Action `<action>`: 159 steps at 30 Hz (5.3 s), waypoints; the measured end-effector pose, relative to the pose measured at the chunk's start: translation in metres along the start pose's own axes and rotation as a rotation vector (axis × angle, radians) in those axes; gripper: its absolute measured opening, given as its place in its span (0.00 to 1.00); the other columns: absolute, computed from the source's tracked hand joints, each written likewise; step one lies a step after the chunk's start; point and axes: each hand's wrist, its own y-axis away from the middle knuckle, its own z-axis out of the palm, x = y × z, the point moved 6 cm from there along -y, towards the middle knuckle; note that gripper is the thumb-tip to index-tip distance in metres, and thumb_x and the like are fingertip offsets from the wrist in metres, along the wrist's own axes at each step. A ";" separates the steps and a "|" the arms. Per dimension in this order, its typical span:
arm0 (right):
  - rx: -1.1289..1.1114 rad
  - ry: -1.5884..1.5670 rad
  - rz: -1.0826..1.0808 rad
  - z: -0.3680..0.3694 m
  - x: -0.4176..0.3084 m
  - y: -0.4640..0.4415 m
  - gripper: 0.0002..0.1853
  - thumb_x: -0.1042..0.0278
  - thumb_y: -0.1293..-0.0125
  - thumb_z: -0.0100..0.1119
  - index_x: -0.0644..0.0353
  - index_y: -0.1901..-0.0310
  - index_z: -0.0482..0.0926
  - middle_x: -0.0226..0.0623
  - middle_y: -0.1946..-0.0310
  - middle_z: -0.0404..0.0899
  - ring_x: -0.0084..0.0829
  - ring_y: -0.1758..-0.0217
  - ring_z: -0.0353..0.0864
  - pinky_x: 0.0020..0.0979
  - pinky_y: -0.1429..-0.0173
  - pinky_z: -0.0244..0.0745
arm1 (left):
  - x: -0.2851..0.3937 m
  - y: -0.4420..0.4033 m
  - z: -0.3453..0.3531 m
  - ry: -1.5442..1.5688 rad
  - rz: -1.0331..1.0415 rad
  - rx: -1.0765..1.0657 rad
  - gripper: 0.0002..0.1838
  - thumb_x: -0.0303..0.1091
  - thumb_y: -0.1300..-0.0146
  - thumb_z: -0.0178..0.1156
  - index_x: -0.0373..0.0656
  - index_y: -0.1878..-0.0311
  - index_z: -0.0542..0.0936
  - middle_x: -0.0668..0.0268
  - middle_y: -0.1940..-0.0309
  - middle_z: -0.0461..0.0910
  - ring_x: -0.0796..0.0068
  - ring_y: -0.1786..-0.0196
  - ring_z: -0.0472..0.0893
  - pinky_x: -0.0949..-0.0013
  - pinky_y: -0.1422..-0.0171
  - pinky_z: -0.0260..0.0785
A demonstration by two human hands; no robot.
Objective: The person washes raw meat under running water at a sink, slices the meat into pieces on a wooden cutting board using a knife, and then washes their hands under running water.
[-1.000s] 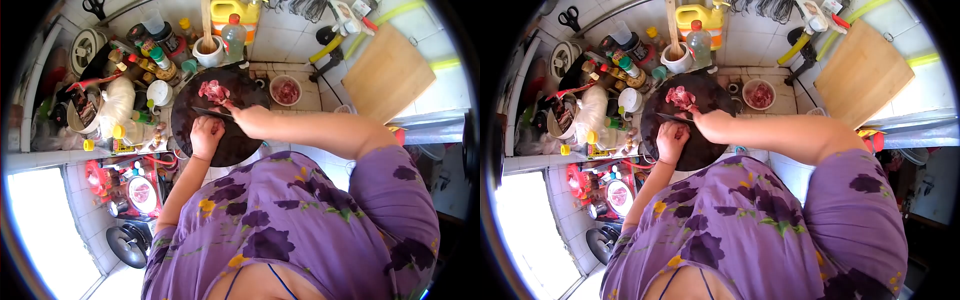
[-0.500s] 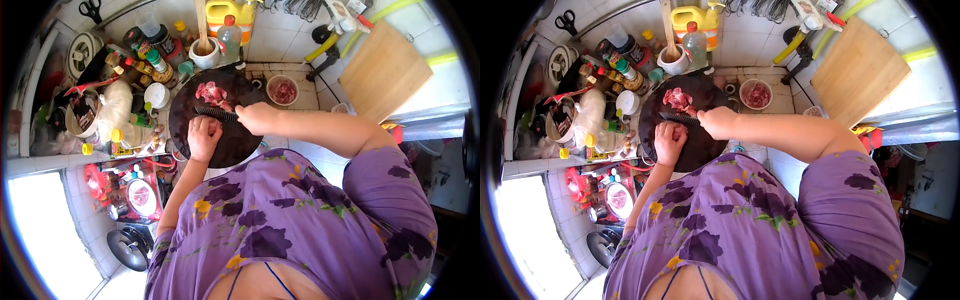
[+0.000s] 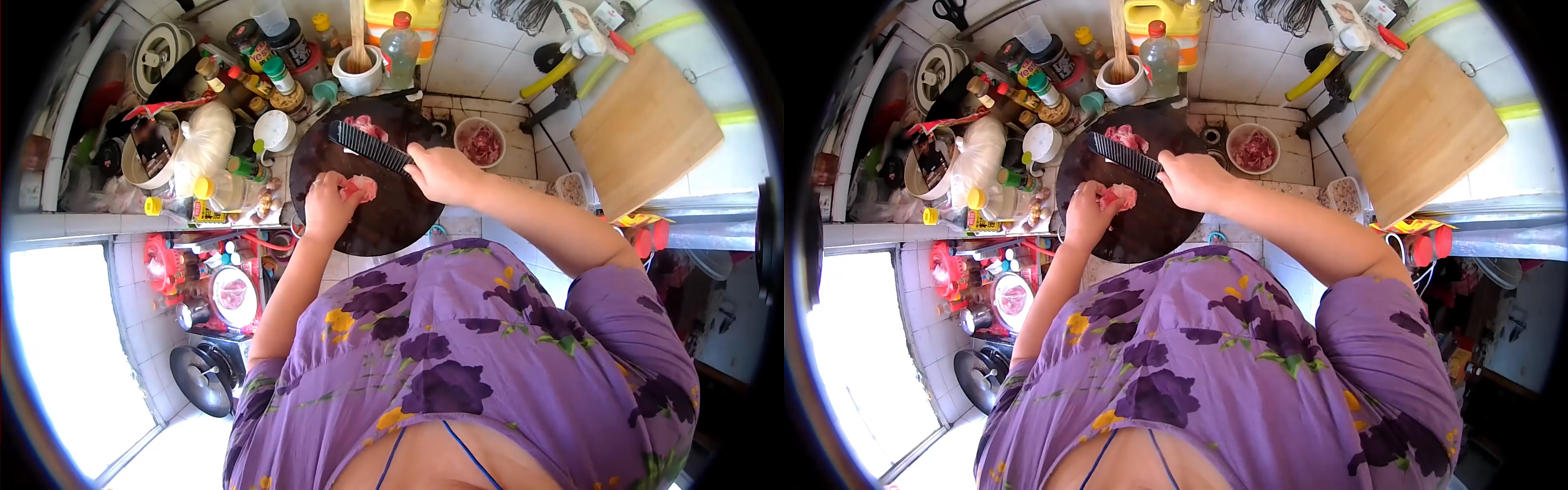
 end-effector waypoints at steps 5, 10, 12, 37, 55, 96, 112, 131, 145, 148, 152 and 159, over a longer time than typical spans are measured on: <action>0.022 -0.017 0.057 0.000 0.008 0.011 0.12 0.65 0.32 0.52 0.66 0.60 0.67 0.51 0.78 0.78 0.55 0.72 0.79 0.52 0.68 0.72 | -0.014 -0.006 0.026 0.704 -0.363 -0.087 0.20 0.41 0.44 0.69 0.36 0.58 0.74 0.57 0.75 0.81 0.56 0.71 0.82 0.62 0.65 0.73; 0.060 -0.039 0.011 -0.007 -0.003 0.015 0.10 0.66 0.33 0.52 0.65 0.59 0.67 0.49 0.79 0.77 0.54 0.74 0.79 0.52 0.69 0.72 | -0.010 0.002 0.006 0.468 -0.383 -0.013 0.25 0.41 0.40 0.66 0.33 0.50 0.68 0.57 0.79 0.81 0.58 0.71 0.83 0.62 0.66 0.73; 0.060 -0.046 -0.024 -0.002 -0.008 0.015 0.10 0.66 0.33 0.53 0.63 0.59 0.66 0.49 0.80 0.77 0.55 0.74 0.78 0.52 0.70 0.71 | -0.005 0.012 -0.004 0.321 -0.336 -0.061 0.28 0.40 0.39 0.65 0.34 0.45 0.64 0.55 0.78 0.81 0.53 0.70 0.83 0.59 0.64 0.73; -0.305 0.191 -0.065 0.006 -0.032 0.028 0.09 0.73 0.37 0.47 0.69 0.58 0.68 0.50 0.80 0.77 0.52 0.74 0.81 0.50 0.71 0.73 | 0.026 0.018 -0.010 0.095 0.242 0.224 0.05 0.28 0.44 0.65 0.43 0.63 0.83 0.63 0.62 0.80 0.59 0.57 0.80 0.61 0.53 0.74; -0.239 0.072 -0.127 0.056 -0.047 -0.054 0.10 0.70 0.40 0.52 0.68 0.60 0.69 0.54 0.75 0.80 0.52 0.70 0.84 0.50 0.67 0.78 | 0.007 0.017 -0.005 0.139 0.146 0.217 0.05 0.26 0.43 0.62 0.44 0.63 0.83 0.63 0.61 0.80 0.58 0.58 0.79 0.61 0.52 0.73; -0.250 0.040 -0.171 0.068 -0.054 -0.080 0.10 0.71 0.39 0.49 0.68 0.60 0.70 0.56 0.74 0.80 0.55 0.69 0.83 0.51 0.65 0.77 | -0.001 0.014 -0.001 0.094 0.129 0.240 0.05 0.24 0.48 0.63 0.43 0.66 0.82 0.62 0.65 0.79 0.57 0.61 0.78 0.59 0.56 0.72; -0.218 0.059 -0.187 0.075 -0.052 -0.081 0.10 0.73 0.41 0.51 0.69 0.59 0.69 0.55 0.74 0.80 0.53 0.70 0.84 0.49 0.66 0.77 | -0.001 0.016 -0.002 0.086 0.121 0.237 0.04 0.23 0.47 0.63 0.45 0.69 0.81 0.64 0.67 0.79 0.58 0.62 0.78 0.60 0.57 0.72; -0.105 0.109 -0.269 0.055 -0.041 -0.063 0.10 0.70 0.40 0.52 0.68 0.62 0.71 0.52 0.74 0.81 0.53 0.67 0.84 0.49 0.63 0.77 | 0.013 0.015 0.000 0.156 0.229 0.228 0.04 0.24 0.46 0.62 0.43 0.67 0.82 0.63 0.66 0.79 0.57 0.61 0.78 0.60 0.56 0.73; -0.168 0.085 -0.246 0.064 -0.046 -0.074 0.10 0.71 0.42 0.54 0.68 0.61 0.71 0.52 0.73 0.81 0.53 0.68 0.84 0.49 0.63 0.78 | 0.009 0.012 -0.003 0.144 0.242 0.233 0.03 0.24 0.45 0.62 0.42 0.68 0.82 0.62 0.67 0.78 0.57 0.62 0.77 0.59 0.57 0.71; -0.237 0.089 -0.179 0.039 -0.024 -0.038 0.09 0.70 0.39 0.53 0.67 0.60 0.71 0.51 0.73 0.81 0.53 0.69 0.83 0.50 0.63 0.77 | 0.012 0.012 -0.002 0.176 0.207 0.218 0.04 0.25 0.45 0.63 0.43 0.66 0.83 0.63 0.66 0.79 0.57 0.61 0.78 0.60 0.55 0.72; -0.288 0.055 -0.133 0.040 -0.021 -0.031 0.10 0.69 0.37 0.52 0.68 0.60 0.71 0.50 0.74 0.81 0.53 0.70 0.83 0.50 0.64 0.77 | 0.010 0.011 -0.003 0.175 0.189 0.227 0.05 0.23 0.45 0.62 0.43 0.66 0.83 0.62 0.67 0.79 0.57 0.62 0.78 0.60 0.54 0.71; -0.242 0.092 -0.278 0.075 -0.053 -0.088 0.11 0.72 0.41 0.52 0.70 0.59 0.69 0.53 0.73 0.80 0.54 0.68 0.83 0.49 0.67 0.77 | 0.001 0.012 0.000 0.058 0.160 0.183 0.05 0.24 0.45 0.61 0.43 0.66 0.82 0.62 0.66 0.77 0.56 0.61 0.77 0.58 0.56 0.72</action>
